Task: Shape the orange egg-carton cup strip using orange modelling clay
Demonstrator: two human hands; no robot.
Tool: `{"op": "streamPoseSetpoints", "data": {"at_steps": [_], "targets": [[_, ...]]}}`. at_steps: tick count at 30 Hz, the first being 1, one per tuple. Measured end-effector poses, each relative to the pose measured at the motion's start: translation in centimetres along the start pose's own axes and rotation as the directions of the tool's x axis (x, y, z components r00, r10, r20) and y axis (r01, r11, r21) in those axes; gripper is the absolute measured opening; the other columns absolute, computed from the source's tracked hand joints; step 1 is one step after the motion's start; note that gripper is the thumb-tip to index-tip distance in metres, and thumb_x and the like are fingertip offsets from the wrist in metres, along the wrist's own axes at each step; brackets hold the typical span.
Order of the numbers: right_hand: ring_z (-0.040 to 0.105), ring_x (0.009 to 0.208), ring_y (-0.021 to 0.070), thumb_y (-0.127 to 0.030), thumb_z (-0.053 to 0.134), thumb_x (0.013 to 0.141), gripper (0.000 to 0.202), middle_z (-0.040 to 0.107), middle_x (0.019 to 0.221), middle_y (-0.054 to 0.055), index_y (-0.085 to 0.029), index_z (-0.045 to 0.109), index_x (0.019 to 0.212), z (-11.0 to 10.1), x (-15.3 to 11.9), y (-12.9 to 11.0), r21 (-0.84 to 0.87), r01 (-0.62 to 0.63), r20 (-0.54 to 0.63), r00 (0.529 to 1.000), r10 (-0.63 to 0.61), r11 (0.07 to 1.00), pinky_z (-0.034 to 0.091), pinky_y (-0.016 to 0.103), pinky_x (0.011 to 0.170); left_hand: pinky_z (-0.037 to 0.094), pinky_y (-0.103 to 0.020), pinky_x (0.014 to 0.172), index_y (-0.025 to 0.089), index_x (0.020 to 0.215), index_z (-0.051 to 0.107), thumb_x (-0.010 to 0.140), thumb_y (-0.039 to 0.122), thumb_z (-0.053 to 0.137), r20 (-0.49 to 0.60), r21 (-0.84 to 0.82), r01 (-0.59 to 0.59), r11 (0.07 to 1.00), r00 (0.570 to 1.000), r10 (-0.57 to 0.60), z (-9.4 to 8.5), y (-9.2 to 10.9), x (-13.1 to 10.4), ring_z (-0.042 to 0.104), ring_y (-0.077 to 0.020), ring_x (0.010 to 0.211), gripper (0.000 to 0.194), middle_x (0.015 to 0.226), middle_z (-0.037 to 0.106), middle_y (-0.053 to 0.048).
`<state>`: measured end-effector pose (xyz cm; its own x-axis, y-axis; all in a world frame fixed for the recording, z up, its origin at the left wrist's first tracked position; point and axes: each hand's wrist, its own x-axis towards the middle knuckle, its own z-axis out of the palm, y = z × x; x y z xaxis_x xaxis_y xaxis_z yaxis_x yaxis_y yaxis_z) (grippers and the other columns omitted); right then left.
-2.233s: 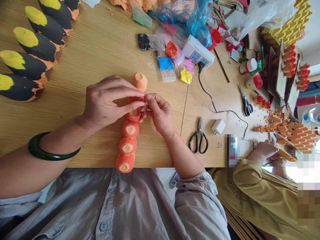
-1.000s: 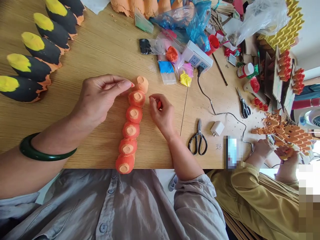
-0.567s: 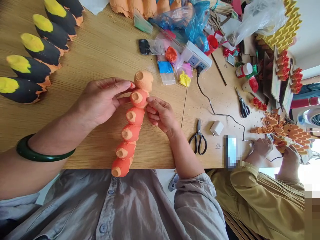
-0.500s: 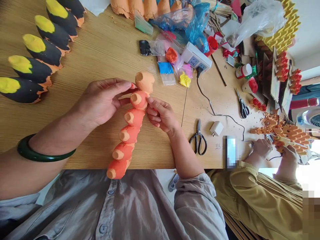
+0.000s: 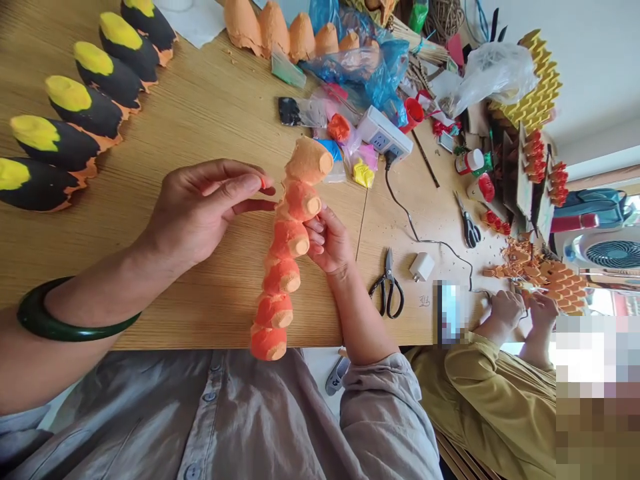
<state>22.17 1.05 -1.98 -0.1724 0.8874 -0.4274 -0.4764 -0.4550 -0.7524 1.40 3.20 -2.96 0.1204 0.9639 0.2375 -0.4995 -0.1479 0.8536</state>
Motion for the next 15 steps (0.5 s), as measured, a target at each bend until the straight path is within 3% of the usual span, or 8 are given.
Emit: {"op": "streamPoseSetpoints", "data": {"at_steps": [2, 6, 10, 15], "targets": [[0.006, 0.052, 0.0057, -0.049, 0.111, 0.071, 0.077, 0.032, 0.06, -0.013, -0.027, 0.037, 0.069, -0.4, 0.3, 0.3, 0.007, -0.002, -0.002, 1.0, 0.002, 1.0, 0.019, 0.015, 0.032, 0.081, -0.045, 0.085, 0.034, 0.101, 0.096, 0.099, 0.051, 0.105, 0.022, 0.023, -0.014, 1.0, 1.0, 0.013, 0.5, 0.4, -0.3, 0.085, -0.0246, 0.099, 0.02, 0.103, 0.089, -0.002], [0.01, 0.05, 0.0069, -0.055, 0.102, 0.09, 0.069, 0.035, 0.062, -0.013, -0.027, 0.042, 0.073, -1.0, 0.5, 0.7, 0.036, 0.001, 0.023, 1.0, -0.001, 0.999, 0.022, 0.014, 0.033, 0.08, -0.04, 0.083, 0.031, 0.1, 0.094, 0.104, 0.053, 0.099, 0.035, 0.204, -0.149, 0.968, 0.989, 0.145, 1.0, 1.2, -0.8, 0.085, -0.0249, 0.101, 0.024, 0.108, 0.087, -0.005], [0.012, 0.049, 0.0066, -0.056, 0.106, 0.086, 0.071, 0.037, 0.062, -0.012, -0.028, 0.043, 0.071, -1.0, 0.5, 0.9, 0.042, -0.01, 0.032, 0.999, 0.008, 0.999, 0.024, 0.015, 0.032, 0.08, -0.043, 0.09, 0.032, 0.097, 0.092, 0.107, 0.051, 0.094, 0.074, 0.381, -0.176, 0.908, 0.984, 0.16, 0.9, 1.6, -1.1, 0.086, -0.0274, 0.108, 0.021, 0.114, 0.087, -0.006], [0.011, 0.049, 0.0066, -0.059, 0.109, 0.079, 0.078, 0.035, 0.061, -0.012, -0.028, 0.038, 0.069, -0.5, 0.5, 0.8, 0.01, -0.024, 0.017, 1.0, 0.024, 1.0, 0.025, 0.016, 0.032, 0.081, -0.041, 0.087, 0.037, 0.103, 0.095, 0.104, 0.033, 0.093, 0.11, 0.434, -0.252, 0.865, 0.968, 0.226, 0.5, 1.7, -1.1, 0.086, -0.0266, 0.108, 0.004, 0.116, 0.088, -0.004]]}}
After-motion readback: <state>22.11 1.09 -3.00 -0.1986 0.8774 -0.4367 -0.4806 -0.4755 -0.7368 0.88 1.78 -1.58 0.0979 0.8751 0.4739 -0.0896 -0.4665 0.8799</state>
